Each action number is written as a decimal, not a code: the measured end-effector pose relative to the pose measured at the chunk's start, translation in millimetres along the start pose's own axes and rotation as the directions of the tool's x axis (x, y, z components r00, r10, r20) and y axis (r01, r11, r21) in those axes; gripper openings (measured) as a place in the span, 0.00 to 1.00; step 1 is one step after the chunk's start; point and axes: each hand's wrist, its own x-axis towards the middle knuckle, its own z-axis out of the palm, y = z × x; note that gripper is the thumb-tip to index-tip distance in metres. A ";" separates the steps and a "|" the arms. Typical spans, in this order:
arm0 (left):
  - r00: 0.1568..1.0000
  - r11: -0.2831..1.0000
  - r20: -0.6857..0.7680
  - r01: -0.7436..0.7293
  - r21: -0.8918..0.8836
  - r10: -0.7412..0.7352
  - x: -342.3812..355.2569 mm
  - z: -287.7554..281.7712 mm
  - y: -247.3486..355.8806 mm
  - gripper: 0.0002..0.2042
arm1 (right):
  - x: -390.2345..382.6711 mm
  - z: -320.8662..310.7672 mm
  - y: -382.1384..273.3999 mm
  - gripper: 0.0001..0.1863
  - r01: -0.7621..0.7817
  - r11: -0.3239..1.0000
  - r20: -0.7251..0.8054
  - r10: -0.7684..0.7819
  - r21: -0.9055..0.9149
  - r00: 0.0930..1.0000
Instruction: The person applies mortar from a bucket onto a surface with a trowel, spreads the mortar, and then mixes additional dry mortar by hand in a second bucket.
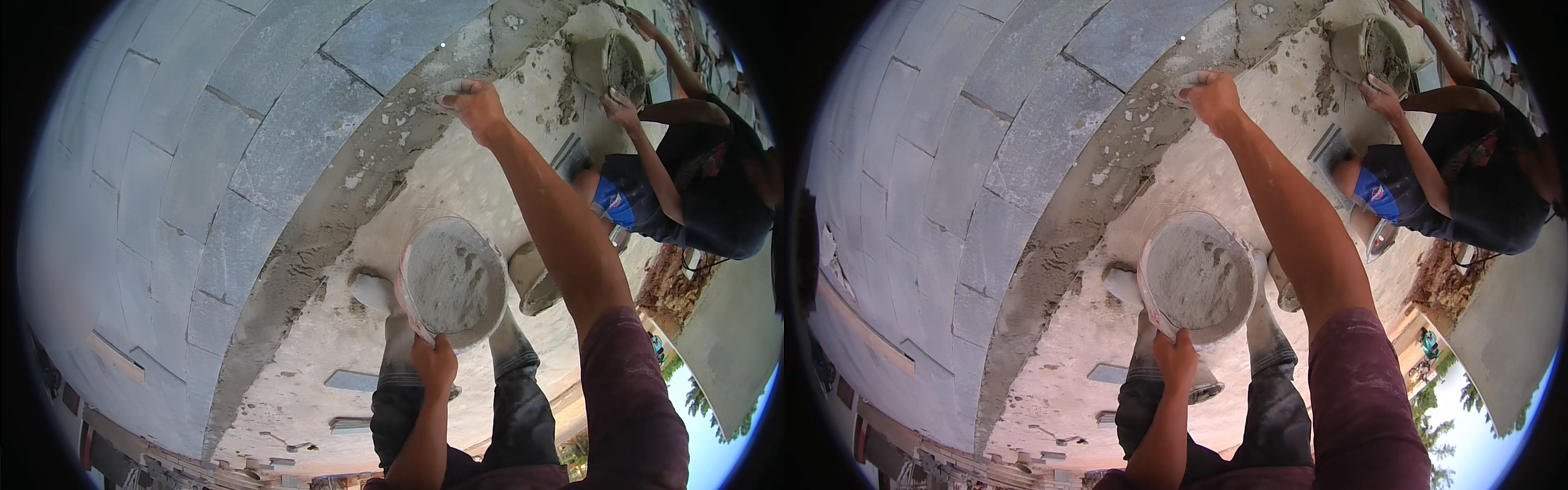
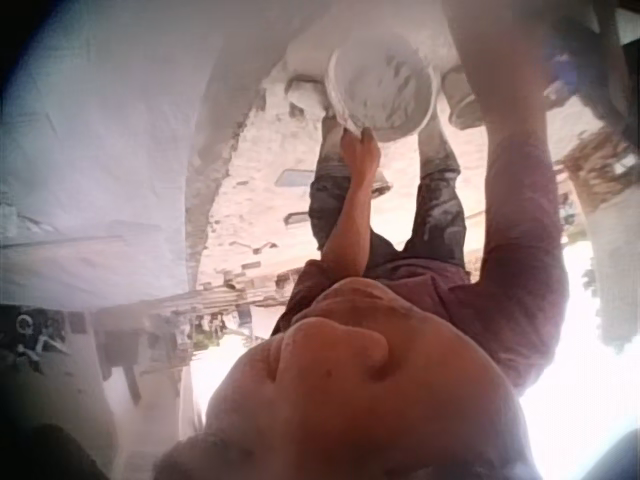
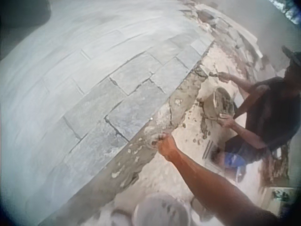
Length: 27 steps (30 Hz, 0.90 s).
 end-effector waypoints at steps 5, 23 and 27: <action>1.000 0.999 -0.012 -0.015 0.045 0.015 -0.3 6.6 -5.3 0.22 | -76.0 55.1 33.4 0.06 -0.029 0.998 0.100 0.023 0.058 0.995; 0.996 0.995 -0.016 0.085 -0.060 -0.086 -12.2 18.7 -16.4 0.22 | -148.3 154.6 76.7 0.09 0.175 0.923 0.366 -0.041 -0.342 0.930; 0.998 0.986 -0.032 0.051 -0.156 -0.057 -12.0 22.5 -33.1 0.18 | -136.8 114.8 79.7 0.08 0.101 0.926 0.280 0.005 -0.364 0.960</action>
